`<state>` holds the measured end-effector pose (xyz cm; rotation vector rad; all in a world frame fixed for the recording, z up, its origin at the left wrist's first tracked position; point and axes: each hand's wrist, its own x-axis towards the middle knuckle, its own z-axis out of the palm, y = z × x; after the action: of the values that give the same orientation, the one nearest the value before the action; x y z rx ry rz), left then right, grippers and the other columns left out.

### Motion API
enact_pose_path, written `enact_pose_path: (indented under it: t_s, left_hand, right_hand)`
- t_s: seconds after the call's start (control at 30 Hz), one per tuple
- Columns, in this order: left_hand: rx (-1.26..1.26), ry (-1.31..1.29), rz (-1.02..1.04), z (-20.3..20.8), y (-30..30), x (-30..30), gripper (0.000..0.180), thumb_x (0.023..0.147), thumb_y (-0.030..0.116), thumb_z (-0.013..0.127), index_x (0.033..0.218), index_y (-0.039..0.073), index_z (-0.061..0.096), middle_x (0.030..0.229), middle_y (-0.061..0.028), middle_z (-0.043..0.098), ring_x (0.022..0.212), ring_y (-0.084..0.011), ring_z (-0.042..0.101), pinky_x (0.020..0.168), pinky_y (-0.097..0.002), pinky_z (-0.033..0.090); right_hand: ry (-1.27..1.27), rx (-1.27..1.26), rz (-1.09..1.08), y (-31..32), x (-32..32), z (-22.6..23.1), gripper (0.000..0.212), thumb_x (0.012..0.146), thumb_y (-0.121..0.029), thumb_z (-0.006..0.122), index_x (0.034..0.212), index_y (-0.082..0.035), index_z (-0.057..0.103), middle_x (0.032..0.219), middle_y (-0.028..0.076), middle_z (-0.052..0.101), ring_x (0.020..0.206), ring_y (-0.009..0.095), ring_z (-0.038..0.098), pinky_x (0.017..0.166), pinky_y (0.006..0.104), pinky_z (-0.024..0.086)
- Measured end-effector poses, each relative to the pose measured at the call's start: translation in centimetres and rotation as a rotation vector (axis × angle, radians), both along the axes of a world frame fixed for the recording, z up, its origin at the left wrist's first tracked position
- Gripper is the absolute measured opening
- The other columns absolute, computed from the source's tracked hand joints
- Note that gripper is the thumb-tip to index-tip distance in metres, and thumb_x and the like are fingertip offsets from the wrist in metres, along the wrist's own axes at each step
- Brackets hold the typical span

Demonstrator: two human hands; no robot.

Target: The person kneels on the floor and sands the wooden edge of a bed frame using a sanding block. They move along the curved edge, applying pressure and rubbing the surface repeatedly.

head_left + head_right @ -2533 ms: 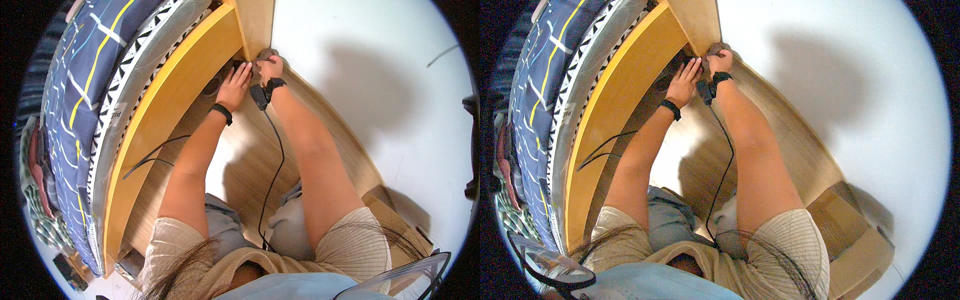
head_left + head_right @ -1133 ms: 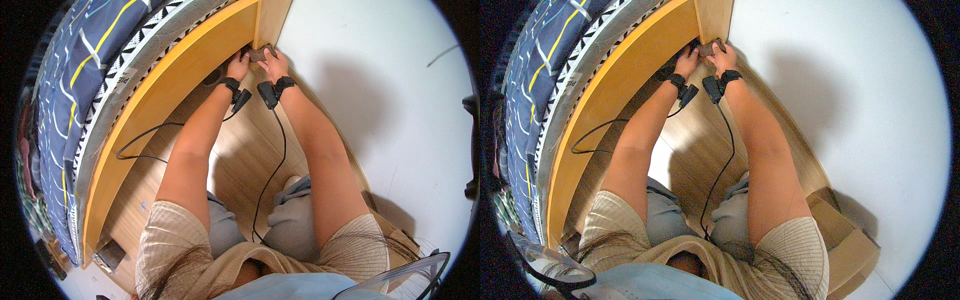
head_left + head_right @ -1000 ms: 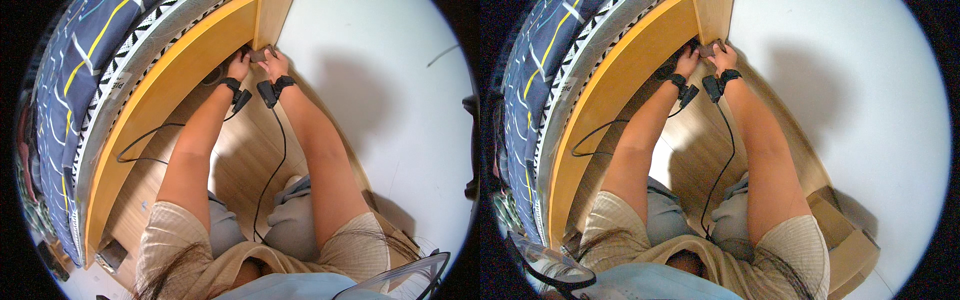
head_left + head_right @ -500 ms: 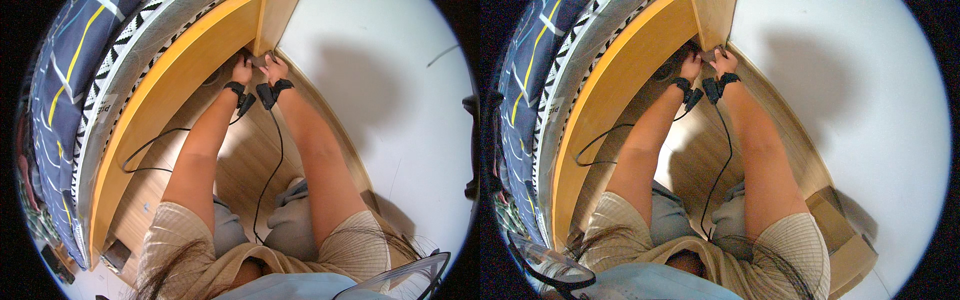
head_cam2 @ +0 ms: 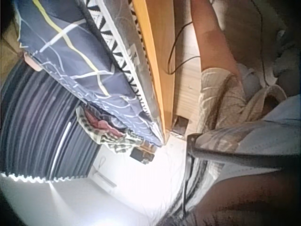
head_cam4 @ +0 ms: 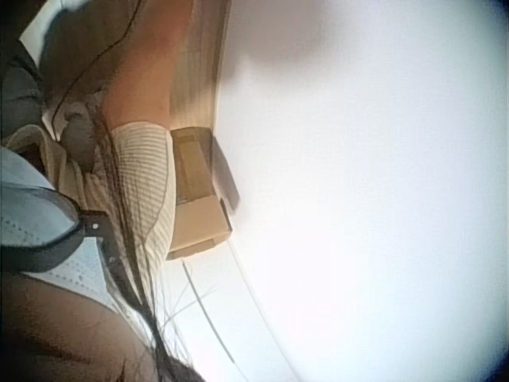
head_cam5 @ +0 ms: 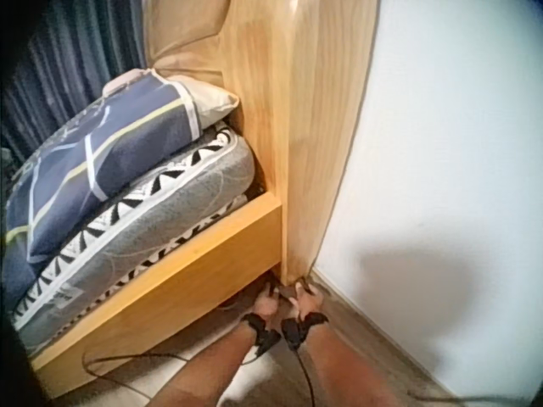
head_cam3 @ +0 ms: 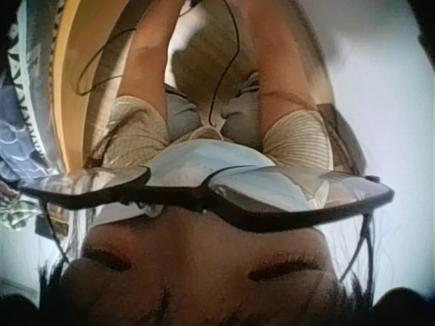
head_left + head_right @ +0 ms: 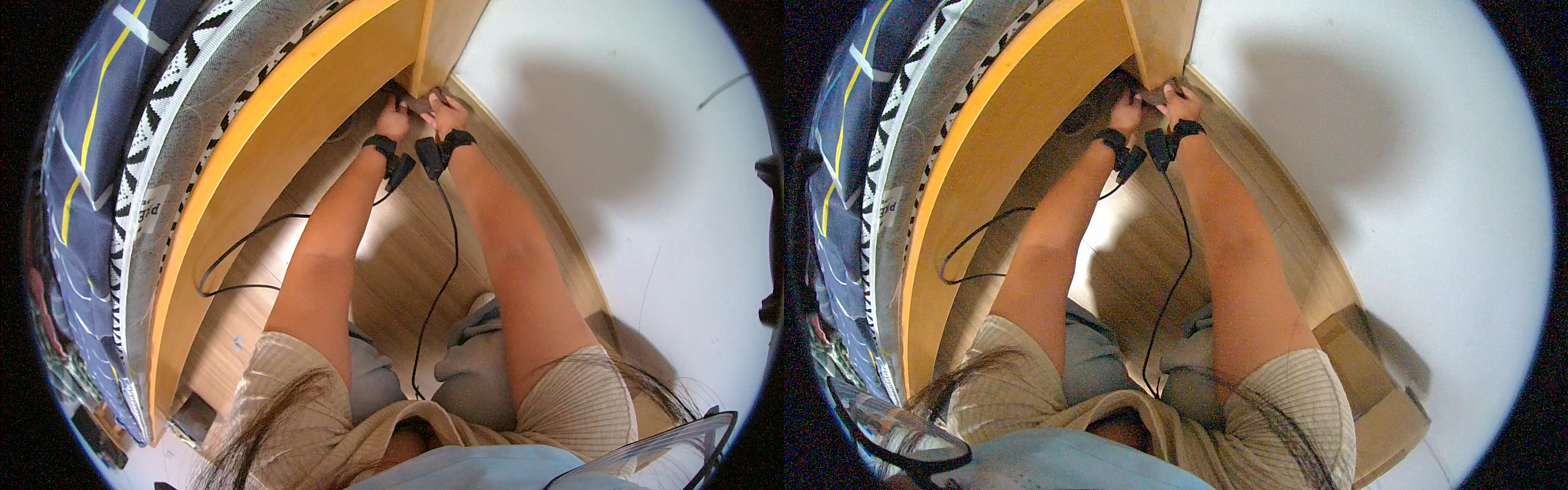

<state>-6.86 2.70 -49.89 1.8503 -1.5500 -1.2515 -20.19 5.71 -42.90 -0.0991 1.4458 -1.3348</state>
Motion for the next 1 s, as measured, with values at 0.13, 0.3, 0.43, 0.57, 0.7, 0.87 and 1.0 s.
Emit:
enact_pose_path:
  t_s: [0.13, 0.3, 0.43, 0.57, 0.7, 0.87, 1.0]
  left_hand:
    - [0.176, 0.069, -0.033, 2.7, -1.2, 0.9, 0.065, 0.104, 0.026, 0.061, 0.155, -0.001, 0.032, 0.136, -0.017, 0.062, 0.113, -0.0285, 0.065, 0.092, -0.0364, 0.055]
    - [0.237, 0.639, 0.236, 6.4, 0.6, 1.1, 0.071, 0.099, 0.016, 0.068, 0.156, 0.004, 0.027, 0.136, -0.0151, 0.059, 0.117, -0.0281, 0.063, 0.097, -0.0382, 0.055]
    - [0.174, 0.775, 0.215, 9.6, 1.2, 1.4, 0.075, 0.098, 0.012, 0.07, 0.157, 0.006, 0.024, 0.134, -0.0147, 0.059, 0.117, -0.0271, 0.062, 0.097, -0.038, 0.055]
    - [0.115, 0.864, 0.282, 11.9, 1.5, 1.3, 0.069, 0.097, 0.011, 0.069, 0.155, 0.006, 0.032, 0.139, -0.0136, 0.055, 0.119, -0.0274, 0.06, 0.101, -0.0373, 0.052]
    - [0.048, 0.911, 0.222, 13.9, 2.0, 1.7, 0.058, 0.098, 0.012, 0.071, 0.148, 0.008, 0.042, 0.131, -0.0108, 0.06, 0.117, -0.0249, 0.061, 0.098, -0.037, 0.054]
    - [0.029, 0.884, 0.175, 15.8, 2.0, 2.1, 0.045, 0.098, 0.012, 0.07, 0.14, 0.01, 0.052, 0.127, -0.0072, 0.062, 0.116, -0.0229, 0.062, 0.099, -0.0368, 0.054]
    - [0.033, 0.911, 0.208, 16.7, 2.3, 1.9, 0.039, 0.098, 0.012, 0.071, 0.134, 0.008, 0.056, 0.126, -0.0066, 0.063, 0.113, -0.0232, 0.064, 0.098, -0.0372, 0.055]
  right_hand:
    - [-0.02, 0.0, 0.005, 0.0, 0.1, 0.8, 0.059, 0.094, -0.008, 0.075, 0.144, 0.008, 0.047, 0.135, 0.022, 0.058, 0.118, 0.037, 0.062, 0.091, 0.0473, 0.064]
    - [-0.056, -0.032, 0.02, 0.4, 0.0, 3.4, 0.066, 0.094, -0.007, 0.075, 0.148, 0.007, 0.04, 0.139, 0.024, 0.054, 0.123, 0.04, 0.059, 0.095, 0.0476, 0.063]
    - [-0.055, -0.065, 0.085, 0.5, -0.6, 6.3, 0.071, 0.093, -0.008, 0.076, 0.151, 0.007, 0.036, 0.142, 0.025, 0.052, 0.124, 0.041, 0.058, 0.096, 0.0465, 0.062]
    - [-0.064, -0.127, 0.055, 0.5, -0.1, 8.3, 0.062, 0.093, -0.007, 0.075, 0.145, 0.007, 0.043, 0.137, 0.022, 0.056, 0.119, 0.04, 0.061, 0.093, 0.0449, 0.063]
    - [-0.033, -0.153, 0.062, 0.1, 0.0, 9.3, 0.046, 0.096, -0.01, 0.072, 0.134, 0.005, 0.051, 0.125, 0.016, 0.062, 0.11, 0.033, 0.066, 0.088, 0.0418, 0.064]
    - [0.045, -0.188, 0.123, -0.3, -0.3, 9.8, 0.034, 0.099, -0.014, 0.069, 0.126, 0.002, 0.057, 0.118, 0.012, 0.066, 0.106, 0.026, 0.068, 0.088, 0.0364, 0.063]
    - [-0.012, -0.292, 0.172, 0.3, -0.6, 11.1, 0.042, 0.093, -0.018, 0.077, 0.128, -0.001, 0.059, 0.113, 0.01, 0.068, 0.1, 0.023, 0.067, 0.083, 0.037, 0.061]
